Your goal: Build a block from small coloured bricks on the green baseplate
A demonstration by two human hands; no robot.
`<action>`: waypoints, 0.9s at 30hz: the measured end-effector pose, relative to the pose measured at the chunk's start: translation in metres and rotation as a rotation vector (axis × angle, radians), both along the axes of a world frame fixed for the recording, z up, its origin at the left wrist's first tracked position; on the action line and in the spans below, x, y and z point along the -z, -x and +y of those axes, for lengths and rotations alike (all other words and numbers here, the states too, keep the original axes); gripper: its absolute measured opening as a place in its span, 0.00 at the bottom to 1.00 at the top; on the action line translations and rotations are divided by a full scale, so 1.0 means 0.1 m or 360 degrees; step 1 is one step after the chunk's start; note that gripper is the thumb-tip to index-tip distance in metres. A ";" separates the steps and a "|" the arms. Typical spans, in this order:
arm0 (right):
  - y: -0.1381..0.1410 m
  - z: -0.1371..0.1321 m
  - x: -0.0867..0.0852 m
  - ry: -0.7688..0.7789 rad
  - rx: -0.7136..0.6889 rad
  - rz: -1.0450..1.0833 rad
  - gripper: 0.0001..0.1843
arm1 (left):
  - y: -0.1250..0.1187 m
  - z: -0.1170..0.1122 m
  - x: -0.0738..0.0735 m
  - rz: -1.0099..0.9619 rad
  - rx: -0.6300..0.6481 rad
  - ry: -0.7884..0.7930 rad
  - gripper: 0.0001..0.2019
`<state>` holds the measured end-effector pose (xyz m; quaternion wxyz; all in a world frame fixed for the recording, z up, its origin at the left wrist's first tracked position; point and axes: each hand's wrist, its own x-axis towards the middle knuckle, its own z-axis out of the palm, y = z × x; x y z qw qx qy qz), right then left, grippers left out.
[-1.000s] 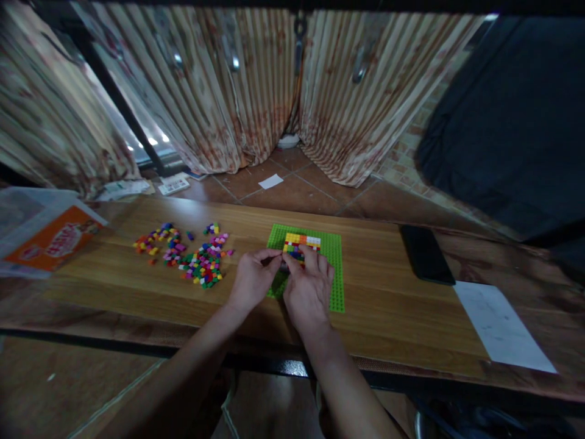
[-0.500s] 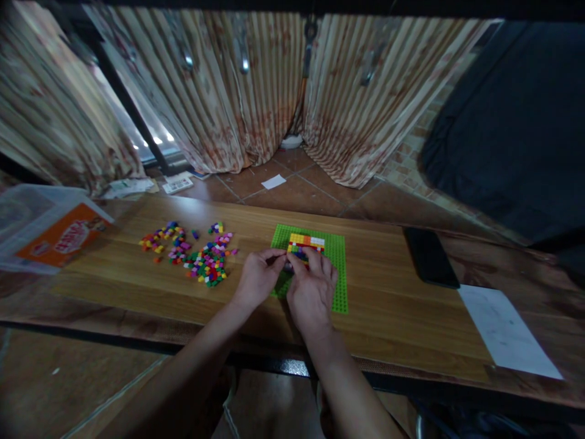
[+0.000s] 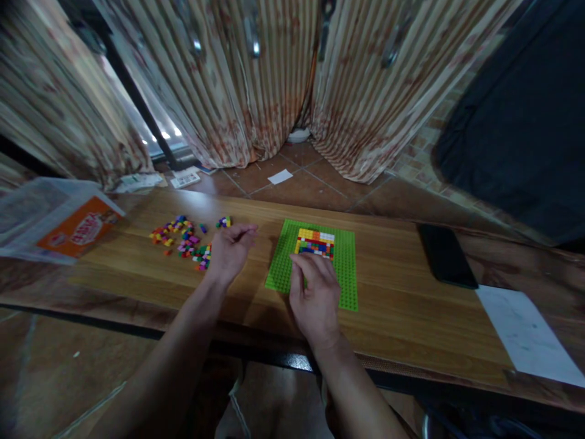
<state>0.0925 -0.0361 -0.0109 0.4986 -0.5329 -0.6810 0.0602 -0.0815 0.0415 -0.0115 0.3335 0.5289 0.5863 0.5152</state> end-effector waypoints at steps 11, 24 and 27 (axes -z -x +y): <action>0.65 0.04 0.26 0.0355 -0.0445 -0.0126 0.11 | 0.47 -0.08 -0.20 -0.0397 -0.0303 -0.0071 0.09; 1.05 0.19 0.36 0.0526 -0.0372 -0.0420 0.12 | 0.79 -0.16 -0.20 -0.0417 -0.0290 -0.0056 0.07; 1.05 0.19 0.37 0.0511 -0.0374 -0.0402 0.12 | 0.83 -0.16 -0.18 -0.0448 -0.0258 -0.0073 0.07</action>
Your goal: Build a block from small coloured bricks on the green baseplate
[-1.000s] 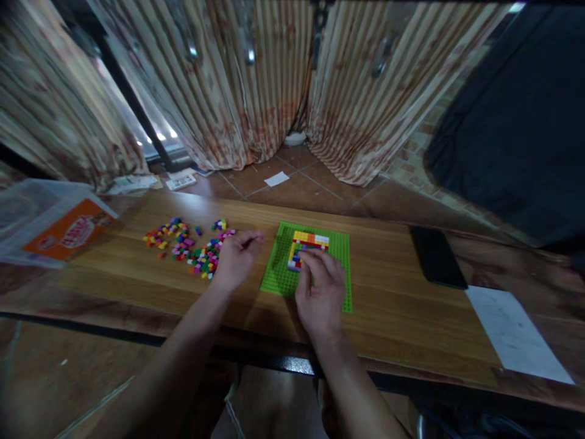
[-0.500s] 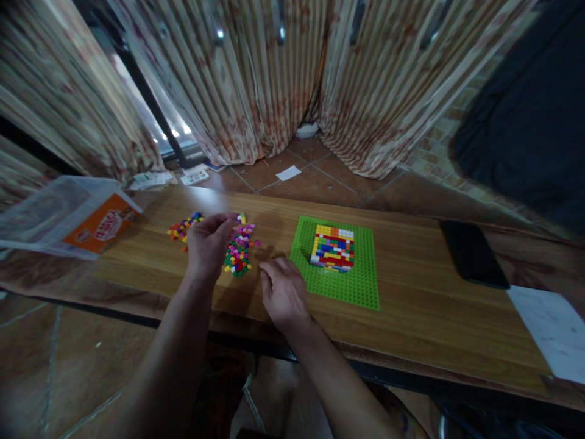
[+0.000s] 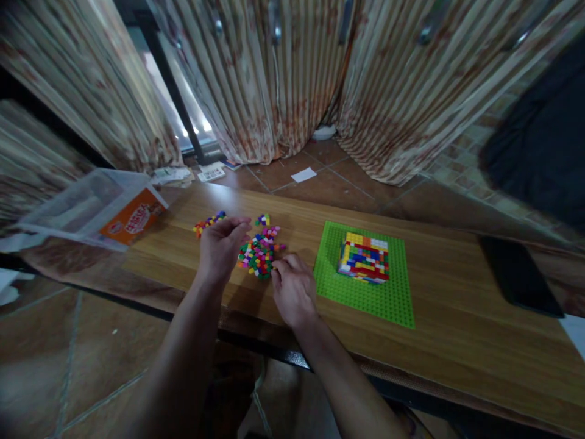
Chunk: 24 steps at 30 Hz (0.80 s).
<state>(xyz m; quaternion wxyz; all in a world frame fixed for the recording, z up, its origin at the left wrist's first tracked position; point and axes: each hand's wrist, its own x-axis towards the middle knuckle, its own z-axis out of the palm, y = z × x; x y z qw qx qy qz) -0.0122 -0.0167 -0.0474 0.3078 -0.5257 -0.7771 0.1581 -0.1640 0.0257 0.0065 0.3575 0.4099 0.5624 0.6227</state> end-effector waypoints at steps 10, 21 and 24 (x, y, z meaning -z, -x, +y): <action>0.03 0.01 -0.02 -0.0062 -0.0024 0.0089 0.15 | -0.03 -0.03 0.00 0.0049 0.0016 0.0045 0.07; 0.00 0.00 -0.13 -0.0022 -0.0027 0.0345 0.09 | -0.04 -0.03 -0.02 0.0139 0.0047 0.0078 0.08; -0.13 -0.03 -0.21 0.0017 0.0076 0.0598 0.07 | -0.13 -0.06 -0.02 0.0185 0.0254 0.0112 0.08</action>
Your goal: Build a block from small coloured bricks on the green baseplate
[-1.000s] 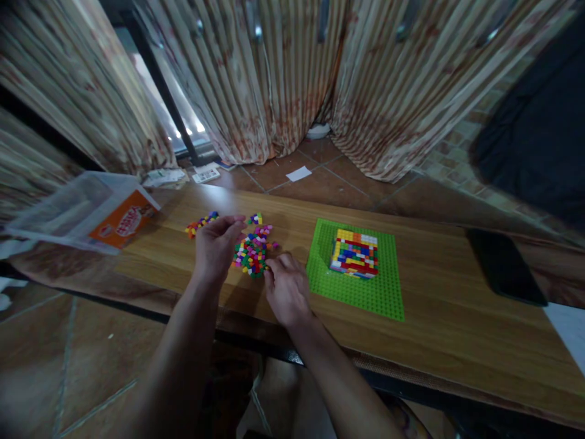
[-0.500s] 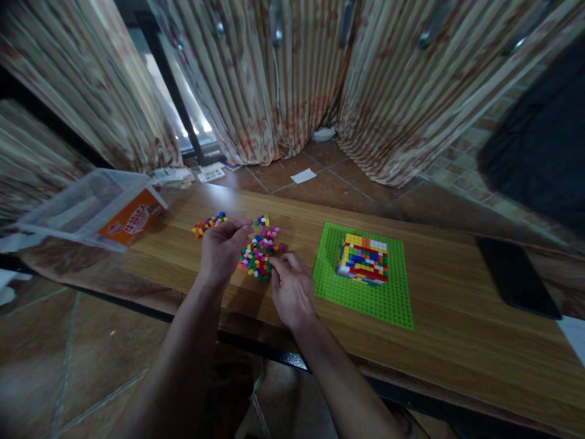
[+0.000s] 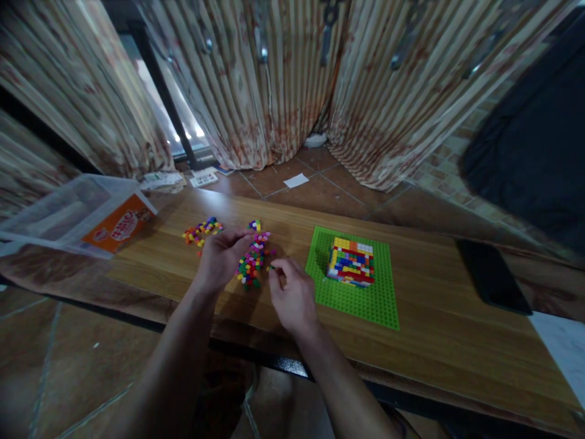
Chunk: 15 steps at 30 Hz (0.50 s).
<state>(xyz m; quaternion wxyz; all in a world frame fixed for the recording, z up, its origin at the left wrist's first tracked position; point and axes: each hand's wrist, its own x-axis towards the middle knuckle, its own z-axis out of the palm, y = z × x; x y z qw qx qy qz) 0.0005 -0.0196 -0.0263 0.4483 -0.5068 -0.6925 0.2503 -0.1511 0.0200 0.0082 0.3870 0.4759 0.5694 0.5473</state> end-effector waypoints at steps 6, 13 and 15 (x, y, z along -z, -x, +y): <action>-0.41 0.05 -0.10 0.0083 0.0276 0.0507 0.08 | -0.54 -0.20 0.05 -0.0070 0.0466 0.0046 0.08; -0.66 0.05 -0.16 0.0173 0.0352 0.0713 0.10 | -1.00 -0.34 0.07 -0.0311 0.0515 -0.0119 0.09; -0.68 0.02 -0.18 0.0224 0.0330 0.0751 0.09 | -1.03 -0.33 0.07 -0.0258 0.0497 -0.0129 0.09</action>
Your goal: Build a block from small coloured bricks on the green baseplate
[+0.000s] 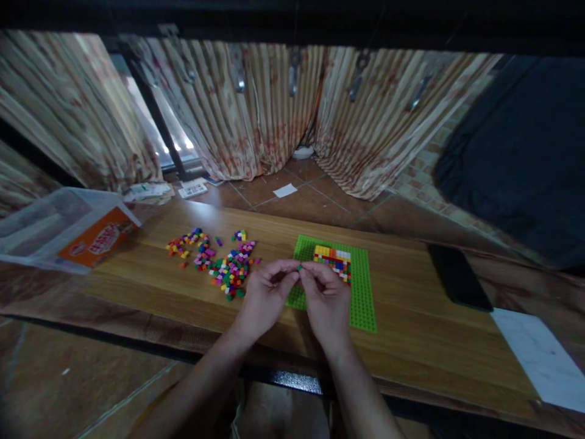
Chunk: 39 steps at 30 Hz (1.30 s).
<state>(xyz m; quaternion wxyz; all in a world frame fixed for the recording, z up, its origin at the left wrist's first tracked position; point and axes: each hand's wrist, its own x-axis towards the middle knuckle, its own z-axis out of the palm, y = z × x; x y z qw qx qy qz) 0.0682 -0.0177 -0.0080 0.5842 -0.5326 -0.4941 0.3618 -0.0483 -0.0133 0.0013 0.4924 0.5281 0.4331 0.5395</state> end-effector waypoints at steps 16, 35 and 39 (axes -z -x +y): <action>-0.70 0.06 -0.08 -0.0018 0.0593 0.0060 0.13 | -0.16 0.12 -0.06 0.0928 -0.0020 -0.0135 0.07; -0.82 -0.04 -0.02 0.0079 0.0441 -0.0203 0.11 | -0.35 0.27 0.06 0.1481 -0.0073 -0.0598 0.09; -0.82 -0.05 -0.01 0.0098 0.0429 -0.0239 0.11 | -0.40 0.28 0.07 0.1500 -0.0112 -0.0630 0.10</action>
